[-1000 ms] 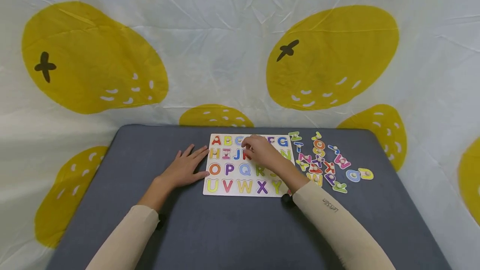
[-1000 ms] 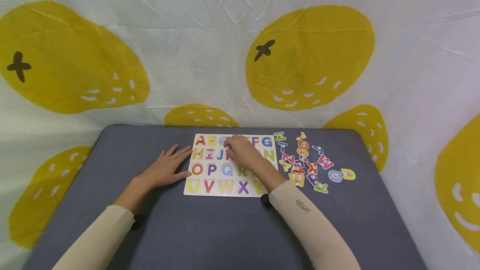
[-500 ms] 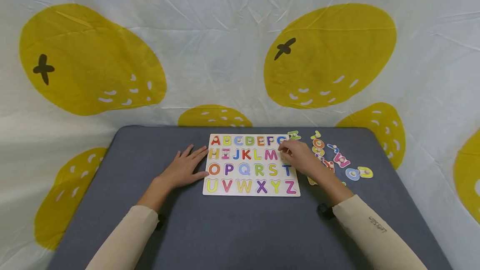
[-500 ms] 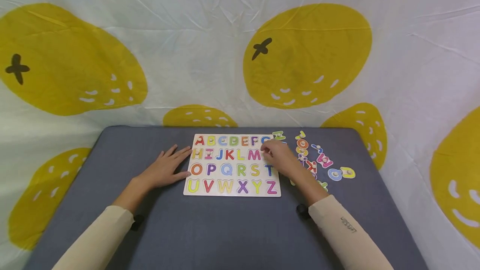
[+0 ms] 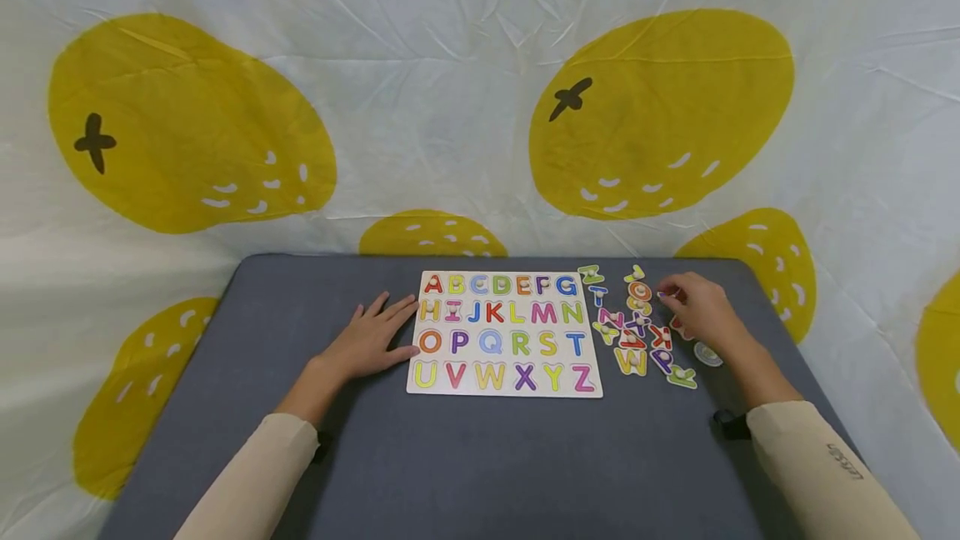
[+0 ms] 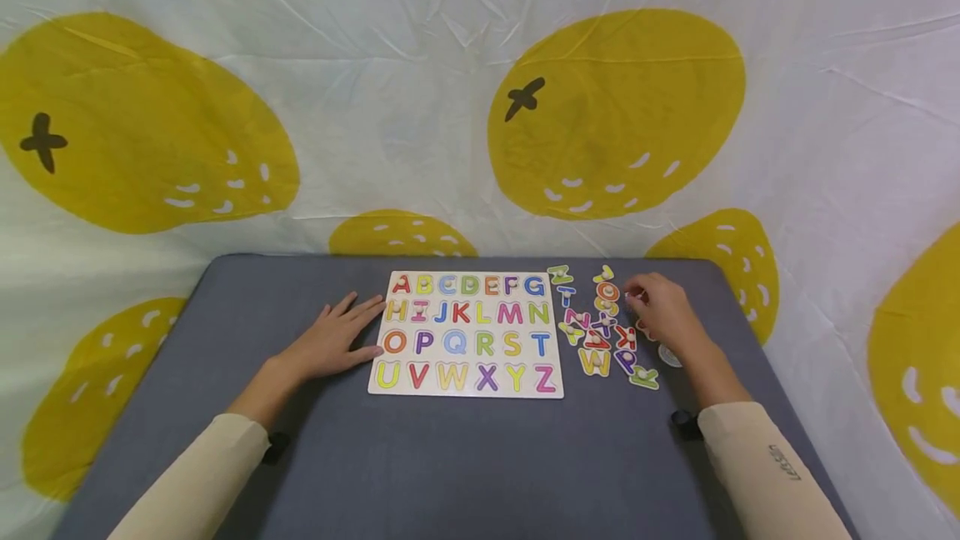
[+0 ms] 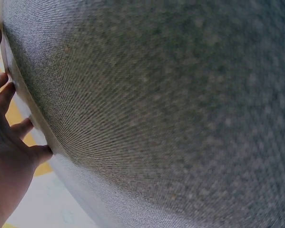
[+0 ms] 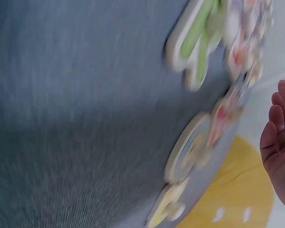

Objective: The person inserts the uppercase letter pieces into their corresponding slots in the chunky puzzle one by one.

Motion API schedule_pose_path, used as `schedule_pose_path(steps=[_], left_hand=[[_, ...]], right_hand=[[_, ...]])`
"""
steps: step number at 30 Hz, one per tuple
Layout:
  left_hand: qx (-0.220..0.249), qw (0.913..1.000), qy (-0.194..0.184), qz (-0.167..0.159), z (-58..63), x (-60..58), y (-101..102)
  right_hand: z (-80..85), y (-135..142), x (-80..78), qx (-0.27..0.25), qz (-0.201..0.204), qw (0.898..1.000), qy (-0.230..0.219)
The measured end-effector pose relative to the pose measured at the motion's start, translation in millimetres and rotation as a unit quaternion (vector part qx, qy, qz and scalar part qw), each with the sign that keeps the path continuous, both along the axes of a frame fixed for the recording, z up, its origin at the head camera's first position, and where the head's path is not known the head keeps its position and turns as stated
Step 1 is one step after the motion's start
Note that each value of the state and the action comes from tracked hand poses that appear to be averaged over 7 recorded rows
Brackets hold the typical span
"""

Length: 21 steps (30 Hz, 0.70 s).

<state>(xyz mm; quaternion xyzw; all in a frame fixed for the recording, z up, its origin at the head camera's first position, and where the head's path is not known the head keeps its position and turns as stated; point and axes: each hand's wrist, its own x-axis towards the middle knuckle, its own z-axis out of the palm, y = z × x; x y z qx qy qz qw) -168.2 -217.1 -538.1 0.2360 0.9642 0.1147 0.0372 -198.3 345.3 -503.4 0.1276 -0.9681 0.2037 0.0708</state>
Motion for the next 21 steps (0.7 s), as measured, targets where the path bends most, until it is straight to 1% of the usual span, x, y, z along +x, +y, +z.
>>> schedule_pose_path(steps=[3,5,11,13,17,21], left_hand=[[-0.002,1.0,-0.005,0.002,-0.7,-0.2,-0.3],[-0.004,1.0,-0.003,0.002,-1.4,-0.7,-0.3],[0.003,1.0,-0.006,0.001,-2.2,-0.1,0.0],[0.004,0.9999,-0.009,0.002,-1.6,-0.2,-0.1],[0.002,0.9999,-0.01,0.004,-1.7,-0.8,-0.7],[0.001,0.9999,-0.013,0.004,-0.9,-1.0,-2.0]], right_hand=[[-4.5,12.8,-8.0,0.008,-0.006,1.0,0.001],[-6.7,19.0,-13.0,0.016,-0.004,1.0,-0.006],[-10.0,25.5,-19.2,0.034,-0.006,0.998,-0.06],[-10.8,25.2,-19.9,0.037,-0.008,0.997,-0.072],[-11.7,23.3,-20.9,0.041,-0.006,0.996,-0.077],[-9.0,19.3,-20.5,0.044,-0.003,0.997,-0.062]])
